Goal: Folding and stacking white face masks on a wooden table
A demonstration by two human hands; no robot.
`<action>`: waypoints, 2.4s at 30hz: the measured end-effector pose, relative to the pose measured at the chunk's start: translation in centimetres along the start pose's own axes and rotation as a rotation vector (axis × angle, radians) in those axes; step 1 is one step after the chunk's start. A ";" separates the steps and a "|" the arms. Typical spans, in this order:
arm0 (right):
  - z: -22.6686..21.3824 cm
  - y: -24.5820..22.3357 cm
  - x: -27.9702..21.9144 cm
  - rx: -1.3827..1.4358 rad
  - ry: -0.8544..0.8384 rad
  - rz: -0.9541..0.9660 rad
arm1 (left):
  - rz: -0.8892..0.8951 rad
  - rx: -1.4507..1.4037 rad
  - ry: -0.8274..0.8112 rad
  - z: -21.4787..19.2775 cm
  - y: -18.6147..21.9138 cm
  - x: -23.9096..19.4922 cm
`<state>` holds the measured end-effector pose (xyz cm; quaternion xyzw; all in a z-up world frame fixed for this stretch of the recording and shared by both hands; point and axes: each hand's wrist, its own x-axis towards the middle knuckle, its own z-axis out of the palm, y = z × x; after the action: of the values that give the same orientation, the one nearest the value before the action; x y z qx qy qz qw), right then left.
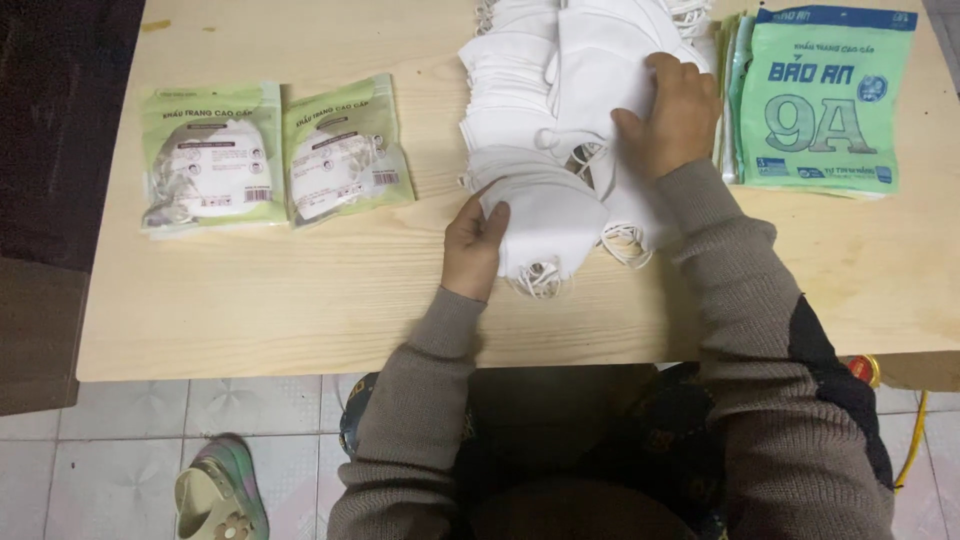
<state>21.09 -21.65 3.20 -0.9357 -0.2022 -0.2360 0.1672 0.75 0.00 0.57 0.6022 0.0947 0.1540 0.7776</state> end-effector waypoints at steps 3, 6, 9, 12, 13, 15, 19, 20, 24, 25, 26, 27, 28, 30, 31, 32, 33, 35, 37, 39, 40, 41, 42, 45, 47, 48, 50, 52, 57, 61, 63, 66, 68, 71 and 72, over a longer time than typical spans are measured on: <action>0.4 0.3 -0.1 0.048 0.042 -0.051 | 0.161 0.119 0.048 -0.3 -1.7 0.4; 2.3 2.6 -0.4 0.151 0.092 -0.102 | 0.117 0.313 0.079 0.2 1.2 -0.7; -1.1 2.0 -0.3 0.419 0.031 -0.090 | 0.219 0.272 0.044 0.2 -0.2 -0.7; -3.6 2.6 -1.6 0.777 -0.035 0.085 | 0.300 0.351 0.027 0.2 -1.0 -0.6; -6.0 1.0 -1.7 0.771 -0.033 0.091 | 0.296 0.348 0.019 0.2 -1.1 -0.3; -10.8 -2.3 -2.5 0.911 -0.311 0.306 | 0.256 0.343 0.042 0.0 -1.4 -0.3; -12.8 -7.3 -4.6 1.151 -0.383 0.445 | 0.107 0.170 0.072 0.6 1.3 -0.8; -12.3 -7.8 -4.8 1.173 -0.465 0.428 | 0.020 0.065 0.066 0.7 2.4 -0.8; -7.7 -7.3 -6.6 1.189 -0.589 0.428 | -0.038 0.010 0.076 0.4 1.1 -0.5; -6.8 -7.0 -7.1 1.189 -0.590 0.436 | -0.045 0.011 0.073 0.1 -0.5 -0.3; -5.8 -6.7 -7.5 1.186 -0.619 0.443 | -0.031 0.057 0.080 -0.3 -2.0 0.1; -4.9 -6.4 -7.9 1.184 -0.648 0.450 | -0.016 0.103 0.087 -0.6 -3.5 0.5; -5.3 -6.7 -7.7 1.182 -0.641 0.455 | -0.017 0.102 0.079 -0.9 -3.9 0.7; -6.0 -7.4 -7.3 1.034 -0.554 0.328 | 0.059 0.112 0.085 -1.4 -4.7 1.1; -5.8 -6.9 -7.5 1.034 -0.551 0.330 | 0.059 0.112 0.082 -1.2 -4.3 0.8; -5.5 -6.4 -7.6 0.962 -0.458 0.288 | 0.079 0.132 0.113 -1.0 -3.8 0.5; -5.2 -5.9 -7.8 0.889 -0.365 0.246 | 0.099 0.152 0.144 -0.7 -3.4 0.2; -5.2 -5.2 -7.9 0.783 -0.291 0.169 | 0.181 0.161 0.175 0.4 -0.3 -0.4; -5.8 -5.4 -7.3 0.672 -0.214 0.083 | 0.273 0.164 0.209 0.3 1.7 -0.4; -7.0 -6.5 -6.7 0.685 -0.254 0.051 | 0.361 0.084 0.269 -1.1 2.5 -0.4; -6.8 -7.1 -6.9 0.690 -0.259 0.046 | 0.362 0.088 0.276 -1.4 4.0 -1.0; -6.5 -7.7 -7.1 0.639 -0.296 -0.019 | 0.360 0.055 0.369 -1.7 5.6 -1.6; -6.2 -8.4 -7.2 0.589 -0.332 -0.088 | 0.361 0.022 0.463 -2.0 7.2 -2.1; -4.6 -9.4 -7.7 0.292 -0.518 -0.181 | 0.393 -0.177 0.566 -4.5 7.2 -1.6; -4.8 -10.2 -6.7 0.290 -0.633 -0.130 | 0.374 -0.210 0.570 -6.2 6.0 -2.2; -4.9 -10.5 -6.0 0.278 -0.747 -0.066 | 0.348 -0.248 0.565 -7.1 5.5 -2.2; -4.4 -11.0 -5.3 0.225 -0.790 -0.049 | 0.354 -0.252 0.586 -5.5 7.6 -3.0; -3.9 -11.3 -4.6 0.172 -0.837 -0.027 | 0.354 -0.254 0.605 -5.2 8.1 -3.6; -2.6 -11.6 -4.4 0.014 -0.780 -0.062 | 0.358 -0.234 0.639 -4.0 9.7 -5.2; -1.9 -12.0 -4.3 -0.066 -0.750 0.002 | 0.362 -0.240 0.631 -5.6 8.1 -4.6; -4.1 -11.8 -3.7 -0.019 -0.628 -0.113 | 0.370 -0.236 0.647 -6.5 7.2 -4.3; -5.5 -10.4 -1.3 -0.072 -0.534 -0.012 | 0.323 -0.232 0.623 -5.8 7.6 -4.5; -5.1 -9.1 0.1 0.012 -0.537 0.033 | 0.256 -0.198 0.619 -4.5 9.4 -4.0; -4.1 -8.7 -0.4 0.071 -0.598 0.042 | 0.190 -0.173 0.563 -6.1 6.8 -2.9; -3.7 -8.6 -0.8 0.040 -0.651 0.010 | 0.190 -0.188 0.506 -7.0 5.1 -2.3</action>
<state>15.15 -15.97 7.78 -0.9595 -0.2450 0.0807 0.1135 -4.38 6.68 3.59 0.4762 0.2142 0.3798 0.7636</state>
